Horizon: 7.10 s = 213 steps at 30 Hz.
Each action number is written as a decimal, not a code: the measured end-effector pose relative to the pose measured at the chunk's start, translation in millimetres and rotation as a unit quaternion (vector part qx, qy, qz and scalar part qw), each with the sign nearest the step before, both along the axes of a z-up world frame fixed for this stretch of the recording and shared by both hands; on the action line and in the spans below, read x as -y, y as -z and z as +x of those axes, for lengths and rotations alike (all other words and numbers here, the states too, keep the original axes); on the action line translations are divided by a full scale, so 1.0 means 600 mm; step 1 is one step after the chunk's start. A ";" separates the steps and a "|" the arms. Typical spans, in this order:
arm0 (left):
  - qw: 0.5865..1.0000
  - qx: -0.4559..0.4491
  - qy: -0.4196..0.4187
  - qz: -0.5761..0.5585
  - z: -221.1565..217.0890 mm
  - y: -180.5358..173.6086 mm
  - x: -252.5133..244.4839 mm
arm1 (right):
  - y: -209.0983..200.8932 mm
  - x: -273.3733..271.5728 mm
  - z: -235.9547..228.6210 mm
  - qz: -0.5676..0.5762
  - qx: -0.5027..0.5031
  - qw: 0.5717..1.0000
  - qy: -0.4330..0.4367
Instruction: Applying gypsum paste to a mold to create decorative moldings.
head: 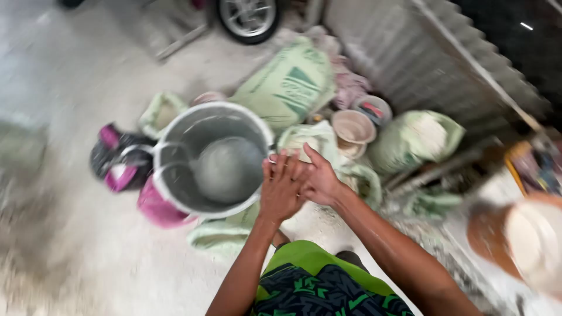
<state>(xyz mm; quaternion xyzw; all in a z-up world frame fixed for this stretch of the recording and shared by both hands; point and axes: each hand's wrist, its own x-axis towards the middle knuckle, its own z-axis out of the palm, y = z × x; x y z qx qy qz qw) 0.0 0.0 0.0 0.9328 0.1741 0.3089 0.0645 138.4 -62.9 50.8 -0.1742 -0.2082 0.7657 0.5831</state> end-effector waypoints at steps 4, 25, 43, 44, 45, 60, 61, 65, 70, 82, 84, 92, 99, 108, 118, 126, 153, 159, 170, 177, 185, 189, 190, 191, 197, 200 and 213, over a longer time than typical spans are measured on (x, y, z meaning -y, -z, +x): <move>0.993 -0.061 -0.094 -0.038 0.053 0.057 0.033 | -0.024 0.237 0.066 0.009 0.024 0.983 0.182; 0.643 -0.364 0.287 -0.610 0.359 0.137 0.959 | 0.473 1.361 -0.093 -0.421 0.213 0.563 0.678; 0.416 0.308 -0.220 -0.827 0.937 0.393 0.991 | 0.447 1.716 0.060 -0.406 0.007 0.419 0.812; 0.611 0.268 -0.281 -0.690 0.956 0.442 0.978 | 0.461 1.725 0.076 -0.399 -0.020 0.415 0.817; 0.765 0.212 -0.333 -0.510 0.976 0.492 0.965 | 0.475 1.736 0.094 -0.392 -0.047 0.412 0.821; 0.575 0.305 0.234 -0.722 0.796 0.001 1.086 | 0.403 1.692 0.486 -0.241 0.235 0.642 0.689; 0.579 0.313 0.226 -0.718 0.776 -0.004 1.066 | 0.397 1.675 0.494 -0.238 0.236 0.651 0.681; 0.618 0.262 0.189 -0.717 0.694 -0.019 0.991 | 0.372 1.614 0.501 -0.188 0.241 0.713 0.632; 0.903 0.060 -0.103 -0.412 0.634 0.013 0.910 | 0.380 1.577 0.481 -0.192 0.251 0.742 0.591; 0.956 -0.280 -0.052 0.069 0.656 0.190 0.834 | 0.408 1.613 0.446 -0.248 0.246 0.699 0.624; 0.937 -0.321 -0.130 -0.039 0.666 0.204 0.809 | 0.418 1.619 0.441 -0.243 0.234 0.695 0.635; 0.706 -0.062 -0.098 -0.699 0.645 0.141 0.788 | 0.433 1.643 0.433 -0.223 0.169 0.689 0.669; 0.652 0.074 0.062 -0.752 0.631 -0.019 0.883 | 0.411 1.669 0.419 -0.245 0.150 0.644 0.709; 0.596 0.075 0.173 -0.780 0.754 -0.055 1.035 | 0.390 1.696 0.374 -0.248 0.118 0.591 0.758; 0.646 -0.011 0.132 -0.752 0.887 0.132 1.113 | 0.405 1.749 0.296 -0.287 0.080 0.505 0.810; 0.794 -0.012 0.136 -0.592 0.924 0.243 1.061 | 0.398 1.750 0.267 -0.324 0.045 0.462 0.825; 0.915 -0.073 0.247 -0.310 0.953 0.240 1.181 | 0.409 1.774 0.221 -0.323 0.005 0.433 0.841; 0.906 -0.074 0.288 -0.300 0.972 0.260 1.303 | 0.427 1.835 0.203 -0.315 -0.003 0.419 0.851; 0.906 -0.105 0.325 -0.249 0.968 0.305 1.611 | 0.522 2.104 0.153 -0.280 -0.022 0.397 0.874; 0.929 -0.027 0.309 -0.202 0.902 0.378 1.892 | 0.659 2.463 0.030 -0.260 -0.009 0.365 0.894; 0.927 -0.044 0.301 -0.219 0.849 0.433 2.236 | 0.668 2.815 -0.060 -0.295 0.037 0.348 0.889; 0.894 -0.005 0.372 -0.250 0.845 0.458 2.427 | 0.686 2.954 -0.050 -0.292 0.038 0.344 0.891; 0.893 -0.004 0.374 -0.249 0.856 0.467 2.474 | 0.698 2.995 -0.033 -0.291 0.037 0.342 0.893; 0.908 -0.025 0.360 -0.210 0.843 0.484 2.512 | 0.707 3.038 -0.032 -0.263 0.044 0.345 0.900; 0.903 -0.016 0.364 -0.227 0.812 0.551 2.791 | 0.781 3.338 -0.072 -0.297 0.041 0.341 0.891; 0.907 0.003 0.368 -0.206 0.802 0.574 2.924 | 0.797 3.497 -0.121 -0.342 0.031 0.334 0.878; 0.928 -0.014 0.350 -0.124 0.767 0.675 3.447 | 0.888 4.020 0.022 -0.406 0.205 0.456 0.765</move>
